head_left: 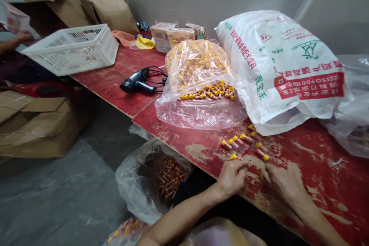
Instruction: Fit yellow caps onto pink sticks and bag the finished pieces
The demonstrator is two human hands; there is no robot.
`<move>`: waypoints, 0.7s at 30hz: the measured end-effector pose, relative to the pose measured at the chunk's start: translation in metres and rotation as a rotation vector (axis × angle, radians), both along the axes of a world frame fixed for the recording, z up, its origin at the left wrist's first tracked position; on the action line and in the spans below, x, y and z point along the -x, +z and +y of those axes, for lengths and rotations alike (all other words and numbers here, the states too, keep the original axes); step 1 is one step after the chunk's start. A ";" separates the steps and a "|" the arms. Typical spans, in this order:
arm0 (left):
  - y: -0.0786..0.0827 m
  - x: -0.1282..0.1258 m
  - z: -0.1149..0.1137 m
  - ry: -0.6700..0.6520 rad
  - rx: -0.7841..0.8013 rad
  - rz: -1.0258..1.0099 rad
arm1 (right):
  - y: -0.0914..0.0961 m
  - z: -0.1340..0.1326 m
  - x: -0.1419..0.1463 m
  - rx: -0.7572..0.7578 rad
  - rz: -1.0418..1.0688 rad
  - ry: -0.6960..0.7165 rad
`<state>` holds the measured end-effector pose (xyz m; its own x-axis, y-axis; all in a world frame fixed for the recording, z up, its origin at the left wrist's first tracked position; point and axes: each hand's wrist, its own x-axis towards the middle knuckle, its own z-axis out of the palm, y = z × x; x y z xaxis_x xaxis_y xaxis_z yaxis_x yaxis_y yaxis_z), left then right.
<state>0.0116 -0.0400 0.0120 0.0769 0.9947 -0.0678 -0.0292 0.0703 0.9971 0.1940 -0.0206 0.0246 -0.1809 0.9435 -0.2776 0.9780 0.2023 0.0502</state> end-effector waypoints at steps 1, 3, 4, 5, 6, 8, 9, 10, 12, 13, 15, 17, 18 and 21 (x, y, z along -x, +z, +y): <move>0.006 0.014 0.013 0.083 -0.093 0.166 | 0.004 0.005 0.001 0.055 -0.063 -0.007; 0.015 0.046 0.047 0.247 -0.239 0.545 | 0.006 0.012 0.004 0.130 -0.124 -0.004; 0.018 0.063 0.068 0.331 -0.244 0.659 | 0.004 0.015 0.004 0.139 -0.126 0.011; 0.020 0.079 0.090 0.382 -0.241 0.726 | 0.000 0.017 0.002 0.124 -0.121 0.029; 0.020 0.094 0.112 0.412 -0.237 0.783 | -0.005 0.018 0.000 0.087 -0.103 0.045; 0.020 0.119 0.154 0.419 -0.234 0.868 | -0.019 0.019 -0.005 -0.072 -0.001 0.074; 0.019 0.128 0.174 0.403 -0.238 0.906 | -0.026 0.017 -0.008 -0.191 0.077 0.090; 0.018 0.135 0.191 0.378 -0.246 0.940 | -0.033 0.016 -0.009 -0.313 0.150 0.104; 0.014 0.143 0.221 0.317 -0.270 1.000 | -0.042 0.012 -0.009 -0.514 0.248 0.135; 0.012 0.146 0.234 0.287 -0.282 1.027 | -0.045 0.011 -0.008 -0.578 0.264 0.146; 0.006 0.150 0.255 0.237 -0.299 1.076 | -0.045 0.012 -0.006 -0.643 0.270 0.155; 0.000 0.155 0.269 0.200 -0.307 1.118 | -0.039 0.023 -0.010 -0.657 0.292 0.114; -0.002 0.157 0.274 0.192 -0.307 1.133 | -0.033 0.033 -0.015 -0.622 0.295 0.054; -0.003 0.160 0.278 0.223 -0.292 1.152 | -0.015 0.087 -0.038 -0.493 0.259 -0.186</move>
